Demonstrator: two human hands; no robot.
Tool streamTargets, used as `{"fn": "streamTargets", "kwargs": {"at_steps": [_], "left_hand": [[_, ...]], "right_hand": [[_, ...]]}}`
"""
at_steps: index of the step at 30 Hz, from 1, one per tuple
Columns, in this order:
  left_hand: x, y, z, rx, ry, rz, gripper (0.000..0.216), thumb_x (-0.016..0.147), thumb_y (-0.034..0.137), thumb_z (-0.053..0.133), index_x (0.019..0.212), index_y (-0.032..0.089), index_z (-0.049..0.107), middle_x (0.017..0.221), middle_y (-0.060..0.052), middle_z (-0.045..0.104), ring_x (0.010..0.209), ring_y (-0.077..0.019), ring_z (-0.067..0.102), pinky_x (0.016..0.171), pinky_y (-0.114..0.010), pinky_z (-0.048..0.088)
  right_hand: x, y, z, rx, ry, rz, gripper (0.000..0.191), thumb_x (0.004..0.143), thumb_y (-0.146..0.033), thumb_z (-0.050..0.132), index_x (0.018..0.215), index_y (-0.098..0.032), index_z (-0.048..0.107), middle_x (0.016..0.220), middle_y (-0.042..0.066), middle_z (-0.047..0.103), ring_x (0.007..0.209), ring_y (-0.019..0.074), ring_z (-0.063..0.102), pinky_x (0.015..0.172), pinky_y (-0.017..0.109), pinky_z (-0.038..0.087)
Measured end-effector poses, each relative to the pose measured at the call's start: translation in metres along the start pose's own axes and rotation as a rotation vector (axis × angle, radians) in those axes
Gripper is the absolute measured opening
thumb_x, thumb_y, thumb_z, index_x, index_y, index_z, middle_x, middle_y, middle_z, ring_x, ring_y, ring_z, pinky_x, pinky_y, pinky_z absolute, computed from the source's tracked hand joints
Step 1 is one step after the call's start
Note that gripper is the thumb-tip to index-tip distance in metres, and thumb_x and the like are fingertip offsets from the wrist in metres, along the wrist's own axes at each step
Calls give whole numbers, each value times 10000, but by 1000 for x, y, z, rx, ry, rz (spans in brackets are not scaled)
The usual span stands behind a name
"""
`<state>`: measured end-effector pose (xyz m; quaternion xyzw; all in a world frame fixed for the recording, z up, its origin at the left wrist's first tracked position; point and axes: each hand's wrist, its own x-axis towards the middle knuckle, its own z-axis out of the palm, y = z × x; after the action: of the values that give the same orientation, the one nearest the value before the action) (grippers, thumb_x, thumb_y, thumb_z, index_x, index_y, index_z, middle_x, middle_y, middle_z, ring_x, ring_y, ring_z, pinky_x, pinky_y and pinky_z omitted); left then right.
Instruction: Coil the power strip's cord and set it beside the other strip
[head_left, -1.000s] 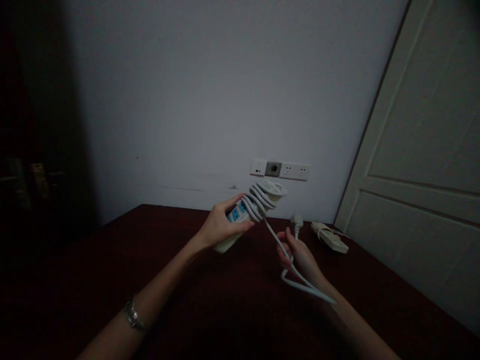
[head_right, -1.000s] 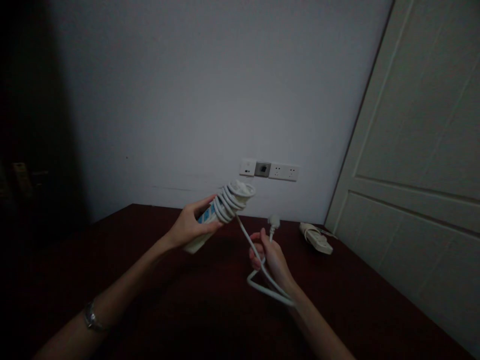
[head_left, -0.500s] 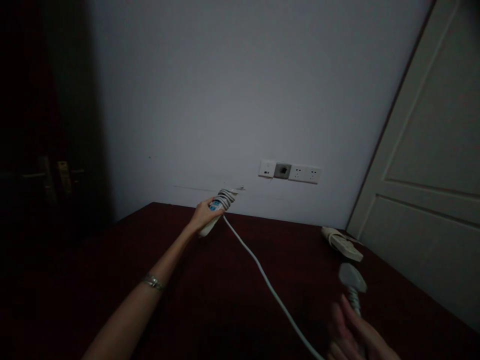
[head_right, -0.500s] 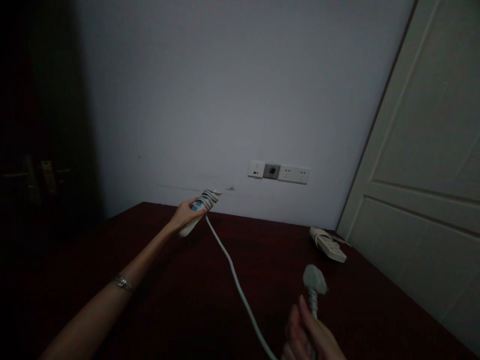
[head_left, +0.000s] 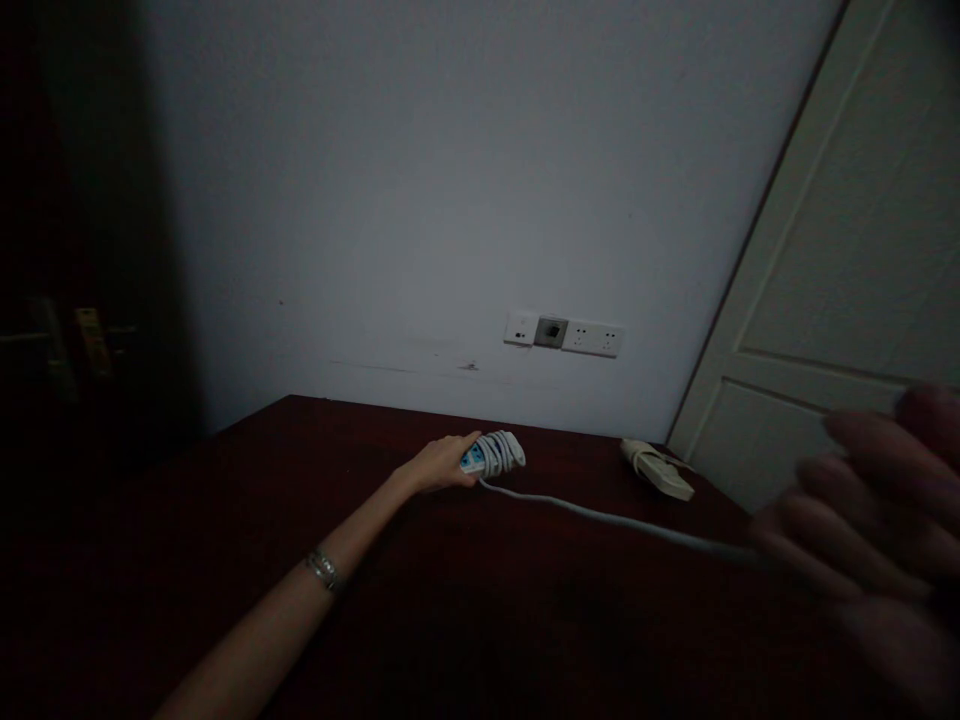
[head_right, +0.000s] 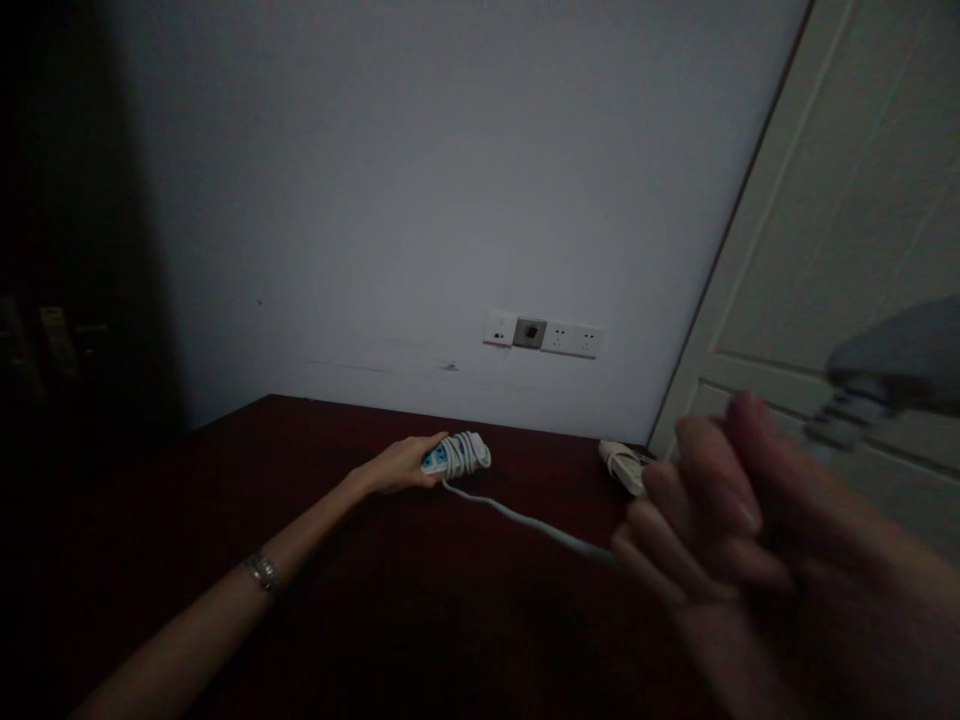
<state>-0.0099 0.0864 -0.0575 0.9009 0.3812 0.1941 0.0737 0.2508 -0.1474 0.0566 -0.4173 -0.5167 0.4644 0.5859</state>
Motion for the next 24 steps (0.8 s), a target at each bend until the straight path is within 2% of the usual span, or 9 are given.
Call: {"fn": "streamTargets", "kwargs": {"at_steps": [1,3,5,8,11,16,19,24], "left_hand": [[1,6,5,57,-28,34,792,672,343,634,1372,139,326,1206,-155,565,1054,-281,559,839,-329,434],[1,21,16,160,-81,108,832,673,357,642,1387,118,290,1220,-185,546,1063,-307,554,841,-362,439],[-1,38,26,237,-119,184,856,669,383,658,1387,106,282,1196,-204,552,1034,-326,567,806,-380,456],[-8,67,34,296,-169,307,862,650,402,694,1362,102,312,1102,-186,598,963,-317,595,743,-367,475],[-20,93,31,293,-184,473,865,646,416,704,1350,96,319,1074,-167,610,940,-297,600,736,-347,477],[-44,128,0,196,-171,624,861,637,396,701,1326,50,319,1049,-167,613,942,-276,592,788,-342,459],[-58,140,-25,80,-168,633,895,630,383,690,1345,70,251,1069,-162,606,962,-274,588,802,-353,454],[-68,143,-53,-60,-152,532,760,597,349,689,1228,123,332,1023,-122,616,899,-263,611,735,-338,469]], "right_hand": [[2,-19,20,50,26,-127,428,778,-645,399,485,-333,397,349,1,145,298,112,223,294,343,149],[10,-51,60,92,2,-250,436,878,-503,379,514,-263,380,374,-36,140,295,60,172,298,279,133],[24,-72,90,131,-10,-243,429,934,-370,307,534,-220,349,398,-61,134,299,32,154,320,232,101],[62,-88,107,172,-21,-265,417,955,-304,224,564,-198,325,412,-86,128,300,11,136,357,195,86],[116,-93,101,240,-8,-309,389,953,-281,221,584,-197,311,414,-103,116,303,16,116,356,185,84],[193,-87,74,356,202,-370,382,948,-295,243,583,-196,299,412,-112,131,301,24,105,322,174,81],[217,-74,54,324,297,-359,360,934,-304,300,590,-199,303,401,-120,162,298,25,115,319,172,88],[230,-40,21,186,396,-422,355,922,-325,298,587,-207,314,352,-122,185,296,35,132,323,173,105]]}}
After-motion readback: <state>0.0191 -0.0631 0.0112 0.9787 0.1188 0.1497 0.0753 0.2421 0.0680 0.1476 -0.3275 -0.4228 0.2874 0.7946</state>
